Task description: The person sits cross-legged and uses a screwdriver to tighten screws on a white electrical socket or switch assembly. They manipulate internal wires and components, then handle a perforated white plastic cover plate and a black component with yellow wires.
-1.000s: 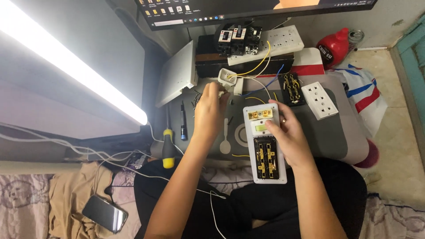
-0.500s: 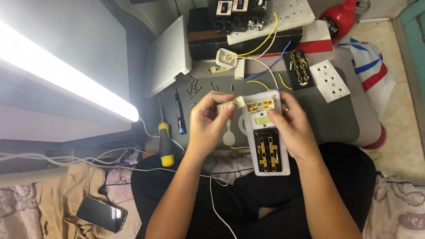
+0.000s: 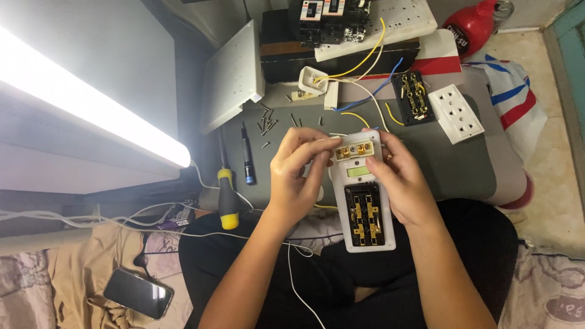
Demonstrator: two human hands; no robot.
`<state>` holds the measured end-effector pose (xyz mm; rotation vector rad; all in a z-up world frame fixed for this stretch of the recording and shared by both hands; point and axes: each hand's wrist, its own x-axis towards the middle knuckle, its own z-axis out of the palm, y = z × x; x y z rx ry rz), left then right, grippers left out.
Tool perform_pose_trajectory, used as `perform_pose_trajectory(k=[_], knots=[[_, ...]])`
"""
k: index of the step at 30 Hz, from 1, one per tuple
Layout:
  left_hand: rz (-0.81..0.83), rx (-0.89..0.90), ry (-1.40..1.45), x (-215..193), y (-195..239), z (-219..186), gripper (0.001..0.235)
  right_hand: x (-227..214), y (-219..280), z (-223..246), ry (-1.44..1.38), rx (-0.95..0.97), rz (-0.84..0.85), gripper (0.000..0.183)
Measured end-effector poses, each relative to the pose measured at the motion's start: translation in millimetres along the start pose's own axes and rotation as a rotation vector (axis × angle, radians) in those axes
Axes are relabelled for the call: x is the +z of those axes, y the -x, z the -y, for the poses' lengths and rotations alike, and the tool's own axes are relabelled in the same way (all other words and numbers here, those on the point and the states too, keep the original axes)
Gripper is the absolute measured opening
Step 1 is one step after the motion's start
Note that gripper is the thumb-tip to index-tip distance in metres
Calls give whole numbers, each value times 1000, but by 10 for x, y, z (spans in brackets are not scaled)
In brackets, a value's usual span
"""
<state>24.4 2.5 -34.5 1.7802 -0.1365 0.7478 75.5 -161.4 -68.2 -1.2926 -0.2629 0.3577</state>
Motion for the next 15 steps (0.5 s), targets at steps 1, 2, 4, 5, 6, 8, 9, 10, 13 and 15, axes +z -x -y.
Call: perform_pose_trajectory(k=[1,2,4,5,6,8,9,10,13,15], knots=[[1,1,0,15,5,17,22,12,1,21,-1,-1,-1,52],[-25,47,-41,30,19,32,22,22,11,38,-3,-8,1,51],[-50,89,-82,43,23,29,24,27,23,44,-6,-13,1,51],[-59,109,-67,38,12,7,21,24,25,36,-15,-17,4,50],[-68,132,-54,31,-7,-12,19,22,16,30,-24,-23,8,50],[-84,160,-85,37,-11,1,16,54,22,82,-12,-25,5,50],[-100,189,-115,37,-12,6,15,72,27,109,1,-28,2,49],[-100,189,-115,46,-1,26,15,78,23,101,1,-28,2,49],[-107,227,-162,71,20,56,15,95,20,89,70,-24,-2,47],[-77,292,-217,93,14,30,12,98,25,96,131,6,7,43]])
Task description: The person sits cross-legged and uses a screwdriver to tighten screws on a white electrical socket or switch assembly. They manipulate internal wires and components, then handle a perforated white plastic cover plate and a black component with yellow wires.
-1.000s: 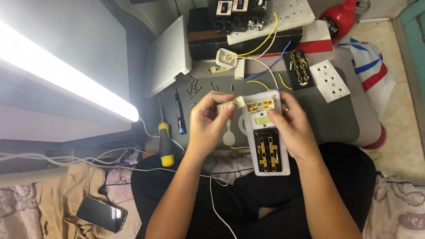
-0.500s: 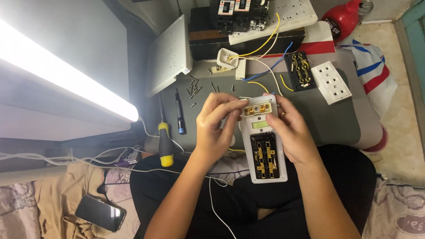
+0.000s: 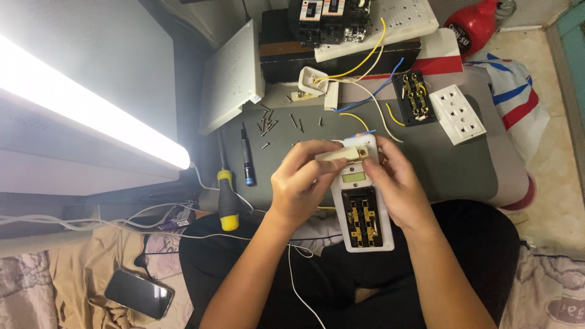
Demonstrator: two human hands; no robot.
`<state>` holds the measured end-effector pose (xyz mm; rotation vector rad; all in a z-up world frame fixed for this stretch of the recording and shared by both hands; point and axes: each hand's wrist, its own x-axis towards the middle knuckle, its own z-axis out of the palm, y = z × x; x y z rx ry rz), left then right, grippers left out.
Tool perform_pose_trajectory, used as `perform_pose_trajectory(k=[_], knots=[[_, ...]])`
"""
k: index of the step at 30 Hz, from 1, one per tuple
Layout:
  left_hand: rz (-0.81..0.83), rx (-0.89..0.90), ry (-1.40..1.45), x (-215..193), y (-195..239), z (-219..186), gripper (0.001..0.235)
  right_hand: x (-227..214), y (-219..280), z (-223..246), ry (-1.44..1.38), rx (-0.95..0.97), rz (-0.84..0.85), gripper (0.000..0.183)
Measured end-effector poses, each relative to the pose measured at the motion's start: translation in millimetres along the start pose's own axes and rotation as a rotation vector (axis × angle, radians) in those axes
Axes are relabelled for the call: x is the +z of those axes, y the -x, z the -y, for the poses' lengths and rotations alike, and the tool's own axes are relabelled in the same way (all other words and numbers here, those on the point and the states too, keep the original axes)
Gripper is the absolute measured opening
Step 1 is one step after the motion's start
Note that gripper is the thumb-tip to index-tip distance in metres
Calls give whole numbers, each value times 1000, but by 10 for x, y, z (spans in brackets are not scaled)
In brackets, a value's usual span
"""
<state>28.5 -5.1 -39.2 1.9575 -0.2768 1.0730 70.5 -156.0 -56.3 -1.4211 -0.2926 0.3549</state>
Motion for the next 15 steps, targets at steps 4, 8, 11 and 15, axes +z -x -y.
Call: perform_pose_trajectory(k=[4,8,11,15], knots=[[93,54,-57,-49,-37,-4,12,-29,-9,-97,50,-18,-6,43],[110,42,-21,-53,-72,-7,12,24,7,29,32,30,-8,44],[154,32,-2,-102,-125,-38,10,6,8,15,8,36,-14,44],[165,12,-2,-120,-172,-83,10,-32,2,-22,-4,53,-28,45]])
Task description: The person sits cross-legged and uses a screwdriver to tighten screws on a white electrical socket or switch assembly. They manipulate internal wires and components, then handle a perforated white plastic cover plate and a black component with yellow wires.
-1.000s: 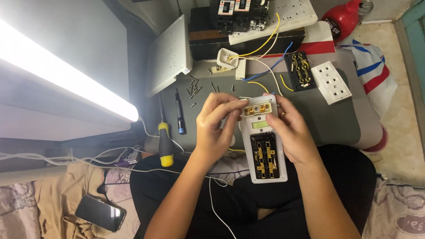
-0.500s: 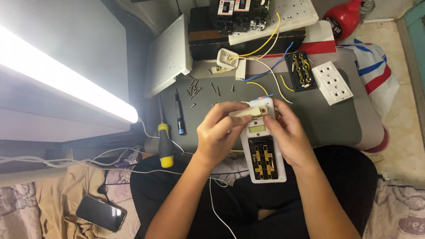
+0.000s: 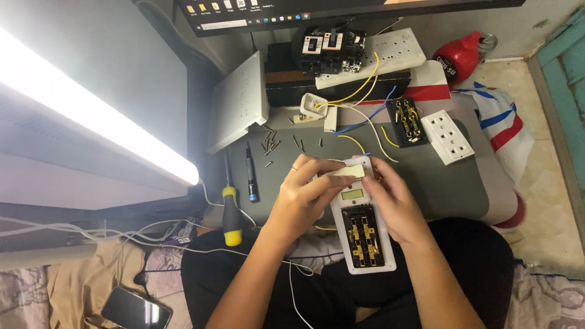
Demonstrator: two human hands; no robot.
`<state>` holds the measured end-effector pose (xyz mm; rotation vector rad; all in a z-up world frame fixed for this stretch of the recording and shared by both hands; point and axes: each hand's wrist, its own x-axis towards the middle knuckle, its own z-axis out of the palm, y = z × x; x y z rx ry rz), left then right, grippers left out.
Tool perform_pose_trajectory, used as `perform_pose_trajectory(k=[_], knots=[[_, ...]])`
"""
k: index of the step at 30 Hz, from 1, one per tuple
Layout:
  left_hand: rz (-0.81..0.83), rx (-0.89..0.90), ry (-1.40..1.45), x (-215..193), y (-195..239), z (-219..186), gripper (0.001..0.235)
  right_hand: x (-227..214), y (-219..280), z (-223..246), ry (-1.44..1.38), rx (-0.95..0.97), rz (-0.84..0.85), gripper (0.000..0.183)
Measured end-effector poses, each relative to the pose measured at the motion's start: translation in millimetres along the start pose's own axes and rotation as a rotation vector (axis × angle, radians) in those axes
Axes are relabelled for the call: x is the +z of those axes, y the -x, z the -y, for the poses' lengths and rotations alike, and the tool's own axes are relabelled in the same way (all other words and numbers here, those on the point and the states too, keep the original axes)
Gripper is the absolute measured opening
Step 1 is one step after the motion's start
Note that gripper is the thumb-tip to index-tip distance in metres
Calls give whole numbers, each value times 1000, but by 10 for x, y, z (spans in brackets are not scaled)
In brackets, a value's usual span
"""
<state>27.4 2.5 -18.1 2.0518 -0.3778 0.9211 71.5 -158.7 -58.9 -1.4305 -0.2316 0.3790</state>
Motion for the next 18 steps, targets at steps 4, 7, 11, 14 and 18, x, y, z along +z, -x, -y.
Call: perform_pose_trajectory(k=[4,7,11,14,18], knots=[[-19,-5,39,27,63,67,8,1,5,5,-12,-19,-2,46],[-18,-30,74,23,68,69,9,23,11,54,-26,-14,35,53],[29,-34,81,16,75,71,11,24,6,98,-55,-1,70,59],[49,-16,80,16,67,64,11,6,-2,36,-29,-12,54,55],[57,11,75,19,72,70,11,9,13,76,27,-8,40,53]])
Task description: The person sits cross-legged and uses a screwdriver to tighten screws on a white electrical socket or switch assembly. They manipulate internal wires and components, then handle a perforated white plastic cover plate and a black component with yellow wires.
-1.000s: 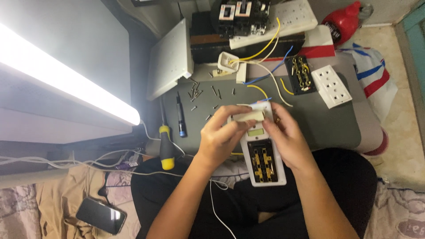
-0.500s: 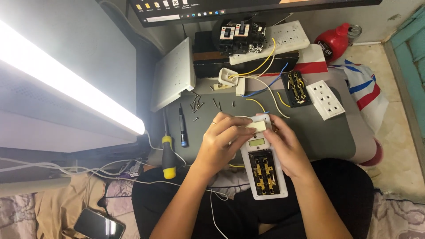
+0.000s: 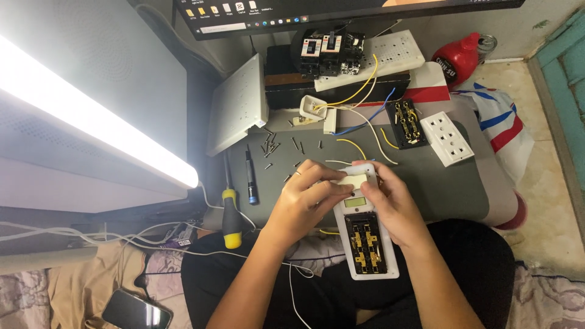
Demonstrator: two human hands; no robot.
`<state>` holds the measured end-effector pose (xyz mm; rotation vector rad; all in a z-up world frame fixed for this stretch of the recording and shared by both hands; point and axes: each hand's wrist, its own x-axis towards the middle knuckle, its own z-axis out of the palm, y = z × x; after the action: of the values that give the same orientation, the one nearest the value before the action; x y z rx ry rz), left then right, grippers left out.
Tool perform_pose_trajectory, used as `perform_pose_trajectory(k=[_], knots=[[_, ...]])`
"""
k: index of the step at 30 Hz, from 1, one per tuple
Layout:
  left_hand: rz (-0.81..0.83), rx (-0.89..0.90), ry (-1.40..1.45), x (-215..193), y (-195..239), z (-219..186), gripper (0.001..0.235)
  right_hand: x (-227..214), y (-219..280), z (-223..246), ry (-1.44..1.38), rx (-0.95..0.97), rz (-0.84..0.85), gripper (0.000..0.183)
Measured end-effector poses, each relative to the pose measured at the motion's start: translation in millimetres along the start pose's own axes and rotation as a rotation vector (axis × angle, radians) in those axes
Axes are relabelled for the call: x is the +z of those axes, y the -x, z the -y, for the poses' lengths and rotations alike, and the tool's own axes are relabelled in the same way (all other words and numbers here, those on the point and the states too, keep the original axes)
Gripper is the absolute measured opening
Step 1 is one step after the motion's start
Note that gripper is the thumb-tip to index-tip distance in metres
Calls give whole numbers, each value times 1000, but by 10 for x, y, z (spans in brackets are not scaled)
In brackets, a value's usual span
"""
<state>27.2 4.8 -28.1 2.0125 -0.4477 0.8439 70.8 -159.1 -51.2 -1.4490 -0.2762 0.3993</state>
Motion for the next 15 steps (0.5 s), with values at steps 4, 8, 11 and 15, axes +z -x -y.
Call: perform_pose_trajectory(k=[4,8,11,15], knots=[[13,1,18,38,63,48,10,-53,-9,-142,-4,-17,-6,53],[44,-2,53,40,62,31,9,-123,-6,-273,19,4,-31,50],[49,-6,69,47,78,37,8,-96,0,-199,39,7,-40,48],[9,6,72,97,105,70,8,-54,29,-74,60,-6,-60,46]])
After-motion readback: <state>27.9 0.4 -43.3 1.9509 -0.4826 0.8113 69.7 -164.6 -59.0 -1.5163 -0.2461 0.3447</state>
